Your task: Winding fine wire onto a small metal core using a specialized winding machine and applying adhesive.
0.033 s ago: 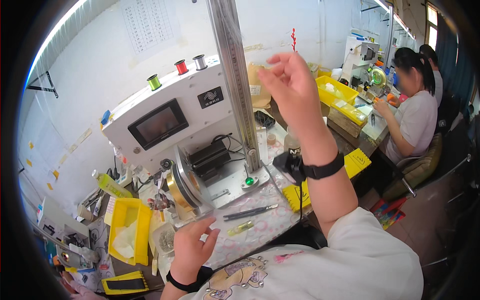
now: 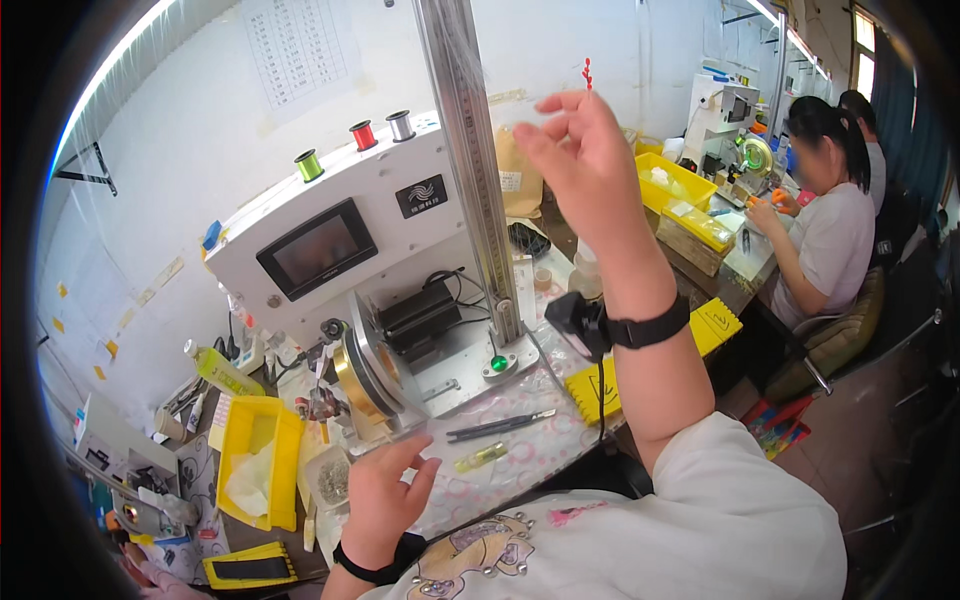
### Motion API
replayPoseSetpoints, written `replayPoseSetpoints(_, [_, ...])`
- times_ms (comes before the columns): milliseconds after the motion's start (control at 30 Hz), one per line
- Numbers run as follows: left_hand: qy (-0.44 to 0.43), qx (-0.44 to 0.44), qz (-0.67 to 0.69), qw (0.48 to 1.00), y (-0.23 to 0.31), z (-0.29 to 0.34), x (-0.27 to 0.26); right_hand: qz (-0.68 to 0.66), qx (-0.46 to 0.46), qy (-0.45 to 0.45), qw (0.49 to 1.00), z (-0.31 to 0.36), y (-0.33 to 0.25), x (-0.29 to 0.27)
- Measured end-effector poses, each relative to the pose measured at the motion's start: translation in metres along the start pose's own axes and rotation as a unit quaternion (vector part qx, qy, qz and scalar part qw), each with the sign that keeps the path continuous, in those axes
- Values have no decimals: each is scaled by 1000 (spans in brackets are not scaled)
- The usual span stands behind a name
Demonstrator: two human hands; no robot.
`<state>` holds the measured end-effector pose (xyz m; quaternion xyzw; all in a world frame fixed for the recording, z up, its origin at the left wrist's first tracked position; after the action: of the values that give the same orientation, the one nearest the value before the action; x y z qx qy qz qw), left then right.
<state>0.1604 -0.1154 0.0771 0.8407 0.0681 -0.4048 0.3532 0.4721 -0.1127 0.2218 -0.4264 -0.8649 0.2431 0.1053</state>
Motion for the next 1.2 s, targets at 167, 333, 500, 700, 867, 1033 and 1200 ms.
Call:
replayPoseSetpoints(167, [-7,-3,-3,1000,2,-1,1,238,-78,-15,968,-44,-10,13])
replayPoseSetpoints(333, [1,-4,-11,1000,3,-1,-3,326,-120,-31,937,-62,-9,38])
replayPoseSetpoints(500, [8,-16,12,1000,13,-12,-27,250,-85,-62,963,-67,0,32])
replayPoseSetpoints(700, [86,30,247,965,49,-43,-88,-231,167,-218,933,-62,-8,24])
replayPoseSetpoints(867, [62,60,413,907,78,-110,-97,-325,191,-265,888,-56,-25,24])
replayPoseSetpoints(1033, [141,18,401,905,91,-159,-50,-325,193,-273,885,-54,-31,26])
replayPoseSetpoints(1200, [-10,-41,456,889,88,-169,-41,-323,198,-264,887,-53,-31,22])
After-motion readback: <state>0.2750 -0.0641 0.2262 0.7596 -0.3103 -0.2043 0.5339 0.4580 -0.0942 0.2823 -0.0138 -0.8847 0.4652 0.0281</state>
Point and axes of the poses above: each hand's wrist, its own z-axis away from the middle knuckle, its own x-axis out of the palm, y = z × x, the point moved 3 cm from there along -z, towards the middle knuckle, and after that the axes turned 4 degrees about z, right-handed, at the moved point
